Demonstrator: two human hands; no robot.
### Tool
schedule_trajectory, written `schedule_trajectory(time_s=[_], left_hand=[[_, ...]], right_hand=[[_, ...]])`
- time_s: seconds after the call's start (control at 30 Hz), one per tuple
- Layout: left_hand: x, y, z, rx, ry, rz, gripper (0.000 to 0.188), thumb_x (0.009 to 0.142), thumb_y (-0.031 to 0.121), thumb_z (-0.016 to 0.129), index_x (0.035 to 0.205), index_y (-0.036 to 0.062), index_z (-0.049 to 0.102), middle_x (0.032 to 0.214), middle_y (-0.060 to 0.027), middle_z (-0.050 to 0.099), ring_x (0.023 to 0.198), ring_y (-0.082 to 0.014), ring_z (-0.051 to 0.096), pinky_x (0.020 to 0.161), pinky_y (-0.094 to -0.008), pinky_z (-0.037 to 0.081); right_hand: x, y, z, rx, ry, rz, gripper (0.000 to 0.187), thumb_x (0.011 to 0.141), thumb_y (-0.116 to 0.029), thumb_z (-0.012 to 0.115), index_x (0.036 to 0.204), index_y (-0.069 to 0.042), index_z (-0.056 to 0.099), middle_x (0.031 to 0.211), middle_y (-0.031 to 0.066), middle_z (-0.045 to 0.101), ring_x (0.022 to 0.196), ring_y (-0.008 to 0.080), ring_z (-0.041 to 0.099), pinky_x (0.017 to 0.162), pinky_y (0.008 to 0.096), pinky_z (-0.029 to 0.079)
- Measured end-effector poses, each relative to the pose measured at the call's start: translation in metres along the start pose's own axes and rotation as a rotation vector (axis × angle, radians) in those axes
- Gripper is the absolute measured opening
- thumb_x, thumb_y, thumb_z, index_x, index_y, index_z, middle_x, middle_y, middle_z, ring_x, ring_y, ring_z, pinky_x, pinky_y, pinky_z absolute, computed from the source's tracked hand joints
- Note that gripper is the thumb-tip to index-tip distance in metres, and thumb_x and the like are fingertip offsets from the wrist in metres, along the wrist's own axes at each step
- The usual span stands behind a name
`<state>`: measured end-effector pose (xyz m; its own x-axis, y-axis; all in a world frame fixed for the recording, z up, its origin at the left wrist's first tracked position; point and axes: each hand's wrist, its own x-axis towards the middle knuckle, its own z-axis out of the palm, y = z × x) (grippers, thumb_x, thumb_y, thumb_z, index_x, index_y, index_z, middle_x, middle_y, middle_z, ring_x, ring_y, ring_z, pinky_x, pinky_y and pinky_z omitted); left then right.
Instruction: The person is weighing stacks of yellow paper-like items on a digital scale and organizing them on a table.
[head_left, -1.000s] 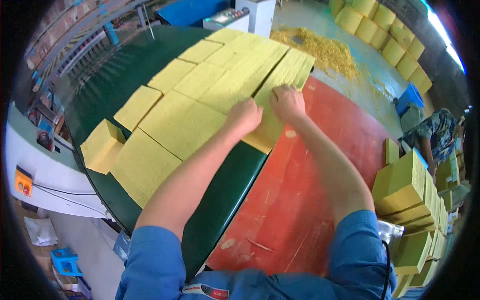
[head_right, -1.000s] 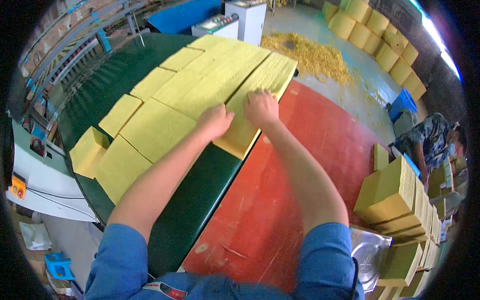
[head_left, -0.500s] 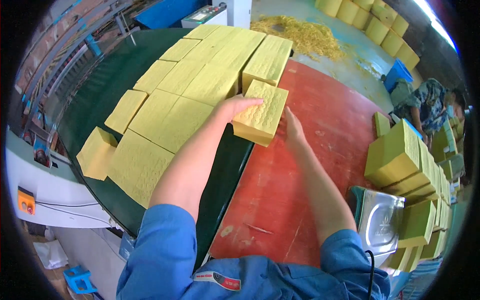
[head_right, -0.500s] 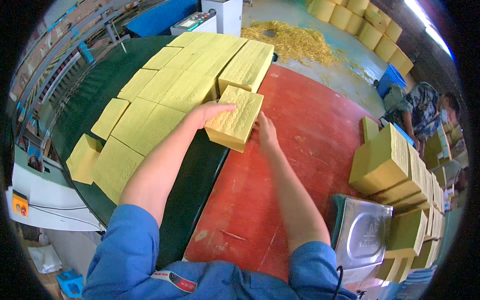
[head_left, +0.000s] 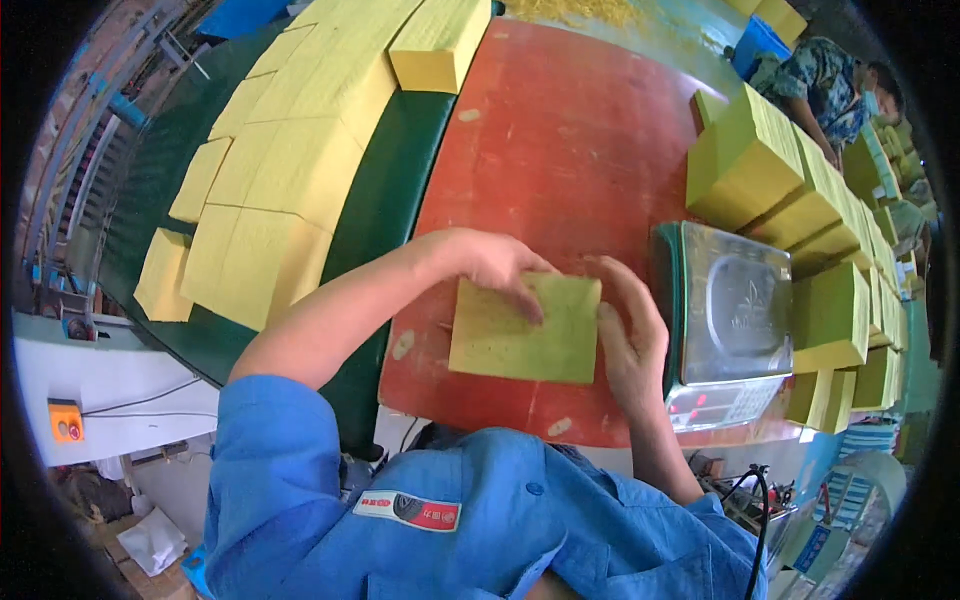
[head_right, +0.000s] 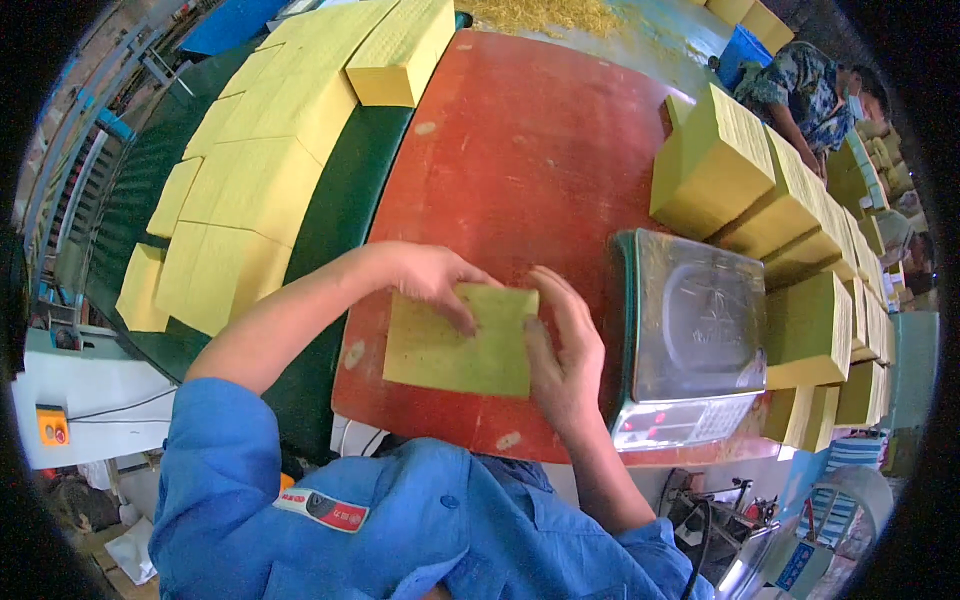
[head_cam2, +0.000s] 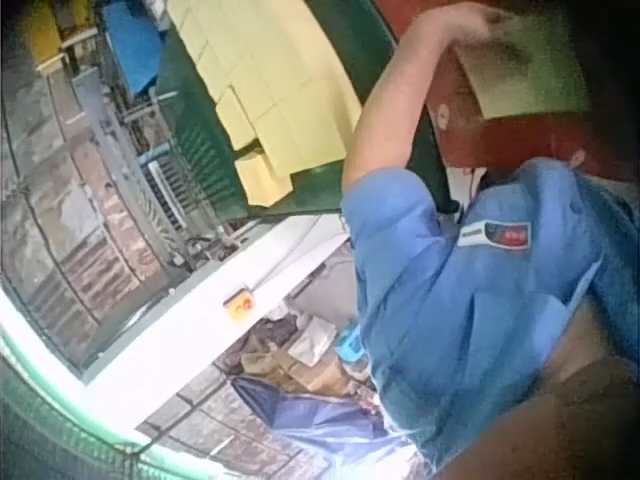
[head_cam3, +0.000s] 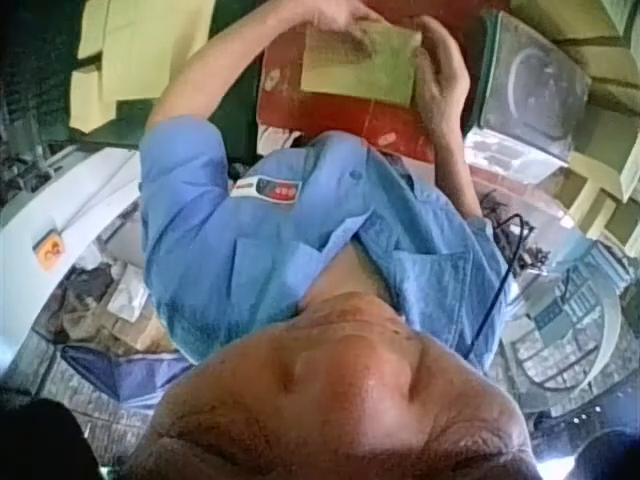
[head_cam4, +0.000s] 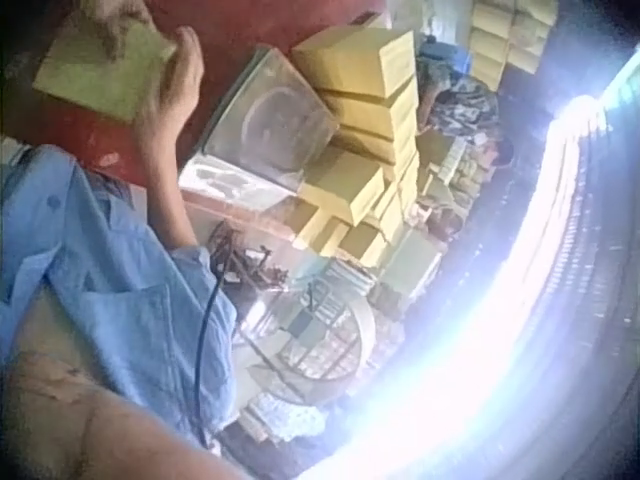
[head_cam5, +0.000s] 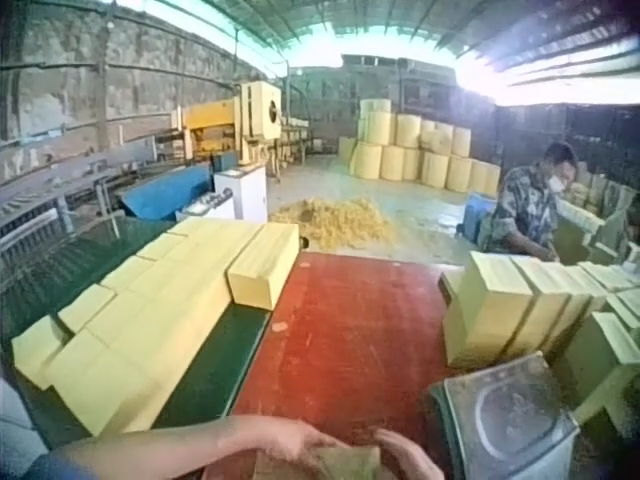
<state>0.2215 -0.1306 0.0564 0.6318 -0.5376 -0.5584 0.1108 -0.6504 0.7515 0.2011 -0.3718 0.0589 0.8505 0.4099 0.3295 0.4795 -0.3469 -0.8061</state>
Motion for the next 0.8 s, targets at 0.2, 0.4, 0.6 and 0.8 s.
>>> schedule_trajectory(time_s=[0.2, 0.4, 0.6, 0.8], left_hand=[[-0.015, 0.071, 0.070, 0.704, 0.445, -0.101, 0.087, 0.069, 0.041, 0.081, 0.138, 0.0021, 0.046, 0.142, -0.0184, 0.047, 0.131, -0.0351, 0.045, 0.108, -0.0433, 0.036], [-0.068, 0.050, 0.238, 0.110, 1.379, -0.080, 0.076, 0.081, 0.027, 0.073, 0.142, -0.0008, 0.037, 0.146, -0.0176, 0.040, 0.134, -0.0301, 0.041, 0.109, -0.0433, 0.036], [-0.036, 0.076, 0.335, -1.326, 1.357, -0.010, 0.061, 0.092, 0.023, 0.061, 0.143, 0.0014, 0.035, 0.138, -0.0152, 0.049, 0.124, -0.0240, 0.051, 0.099, -0.0377, 0.045], [-0.023, 0.052, 0.345, -1.575, 1.302, 0.143, 0.053, 0.095, 0.029, 0.057, 0.139, 0.0027, 0.041, 0.130, -0.0143, 0.057, 0.116, -0.0259, 0.058, 0.097, -0.0410, 0.049]], right_hand=[[-0.025, 0.034, -0.020, -0.059, -0.480, 0.086, 0.040, 0.086, -0.018, 0.062, 0.122, 0.000, 0.059, 0.115, 0.0231, 0.063, 0.103, 0.0379, 0.064, 0.088, 0.0417, 0.051], [-0.078, 0.030, -0.041, -0.031, -0.571, -0.074, 0.041, 0.085, -0.027, 0.066, 0.115, -0.001, 0.061, 0.101, 0.0202, 0.066, 0.090, 0.0375, 0.066, 0.080, 0.0433, 0.052], [-0.123, 0.028, -0.040, 0.010, -0.592, -0.086, 0.046, 0.084, -0.029, 0.068, 0.118, -0.001, 0.057, 0.100, 0.0193, 0.064, 0.089, 0.0371, 0.064, 0.078, 0.0444, 0.052], [-0.153, 0.057, -0.047, 0.472, -0.452, 0.150, 0.035, 0.094, -0.019, 0.060, 0.121, 0.003, 0.057, 0.102, 0.0174, 0.066, 0.090, 0.0211, 0.066, 0.075, 0.0333, 0.053]])
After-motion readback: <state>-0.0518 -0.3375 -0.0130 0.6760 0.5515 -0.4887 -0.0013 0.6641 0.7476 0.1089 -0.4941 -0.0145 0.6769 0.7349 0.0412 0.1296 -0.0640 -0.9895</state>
